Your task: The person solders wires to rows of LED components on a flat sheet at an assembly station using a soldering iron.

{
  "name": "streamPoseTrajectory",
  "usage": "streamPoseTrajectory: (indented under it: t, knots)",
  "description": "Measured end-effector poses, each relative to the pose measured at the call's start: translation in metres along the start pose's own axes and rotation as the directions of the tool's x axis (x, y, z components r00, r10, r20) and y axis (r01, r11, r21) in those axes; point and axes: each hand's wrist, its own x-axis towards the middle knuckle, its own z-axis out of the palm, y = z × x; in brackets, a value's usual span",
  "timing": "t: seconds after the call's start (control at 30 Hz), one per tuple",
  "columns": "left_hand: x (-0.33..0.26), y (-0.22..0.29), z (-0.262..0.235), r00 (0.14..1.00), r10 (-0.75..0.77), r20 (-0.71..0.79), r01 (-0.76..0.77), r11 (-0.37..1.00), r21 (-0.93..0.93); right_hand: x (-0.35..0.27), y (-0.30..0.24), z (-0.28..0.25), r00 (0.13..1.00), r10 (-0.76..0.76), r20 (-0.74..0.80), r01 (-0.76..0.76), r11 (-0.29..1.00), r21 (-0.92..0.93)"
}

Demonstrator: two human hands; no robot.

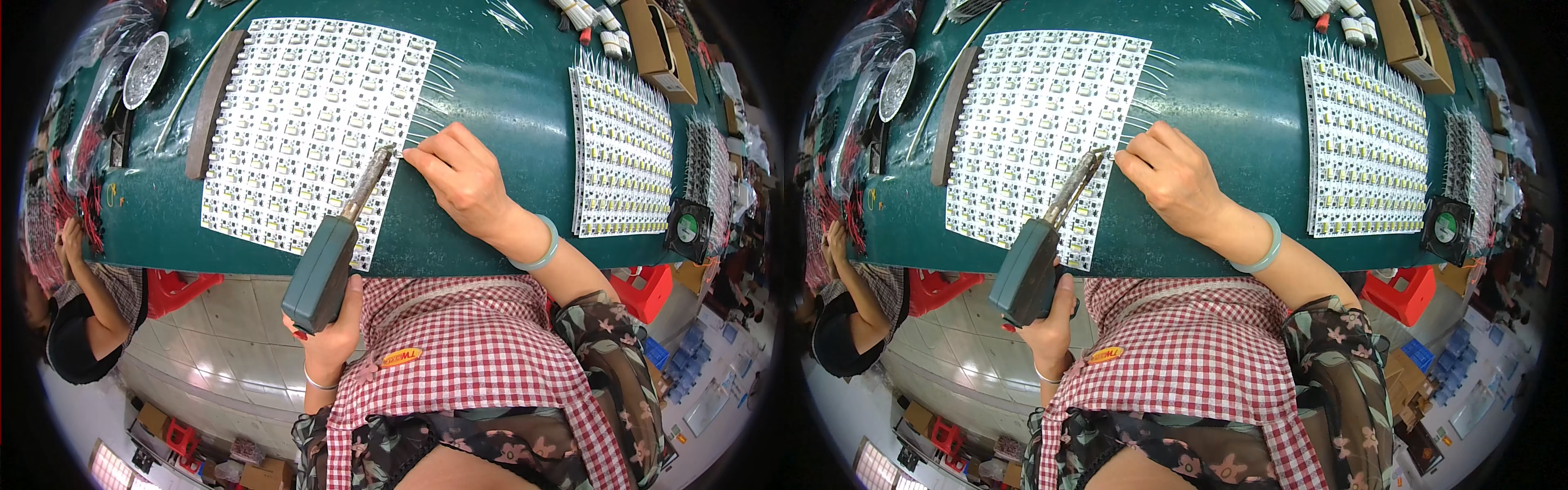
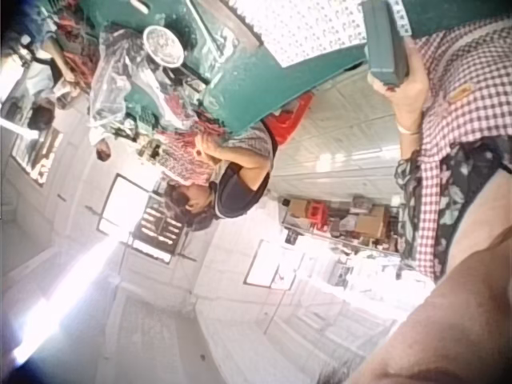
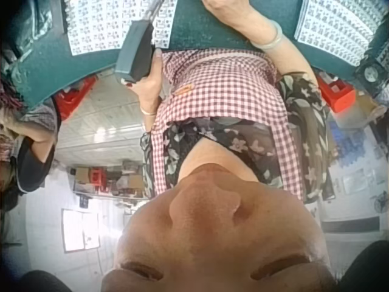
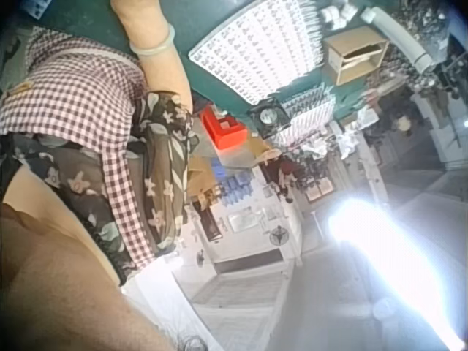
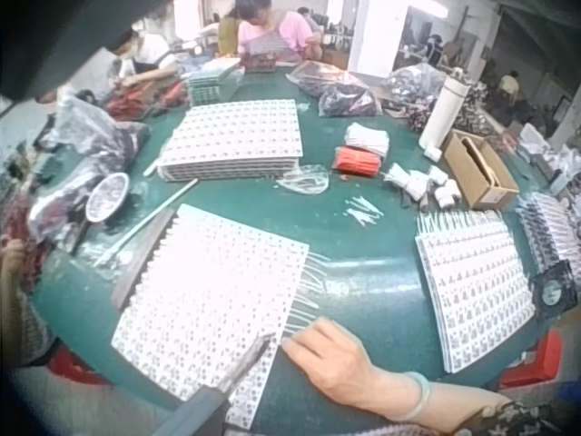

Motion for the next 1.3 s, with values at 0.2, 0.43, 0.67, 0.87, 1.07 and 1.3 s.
streamPoseTrajectory:
  t: [0.2,0.43,0.67,0.87,1.07,1.3]
  knots:
    - [0.001,-0.004,0.001,0.999,0.012,0.036,-0.012,1.000,-0.009,-0.002,0.001,0.002,1.000,0.004,-0.001,-0.004,1.000,-0.002]
    - [0.000,-0.001,-0.001,0.998,0.020,0.063,-0.023,0.999,0.049,0.000,-0.001,0.000,1.000,0.031,0.000,-0.031,0.999,0.030]
    - [-0.008,-0.010,-0.004,1.000,-0.005,0.018,0.005,1.000,0.009,-0.002,-0.001,0.001,1.000,0.011,0.010,-0.011,1.000,-0.010]
    - [-0.008,-0.017,-0.009,0.985,0.128,0.116,-0.130,0.992,0.007,-0.002,-0.002,0.001,1.000,0.024,0.000,-0.024,1.000,-0.012]
    - [-0.007,0.000,-0.001,0.999,0.027,-0.017,-0.027,1.000,-0.002,-0.002,-0.005,-0.003,1.000,-0.026,-0.007,0.026,0.999,-0.039]
    - [-0.010,-0.003,-0.004,0.998,0.069,-0.008,-0.068,0.994,0.084,-0.002,-0.005,-0.001,1.000,-0.017,-0.019,0.017,1.000,-0.002]
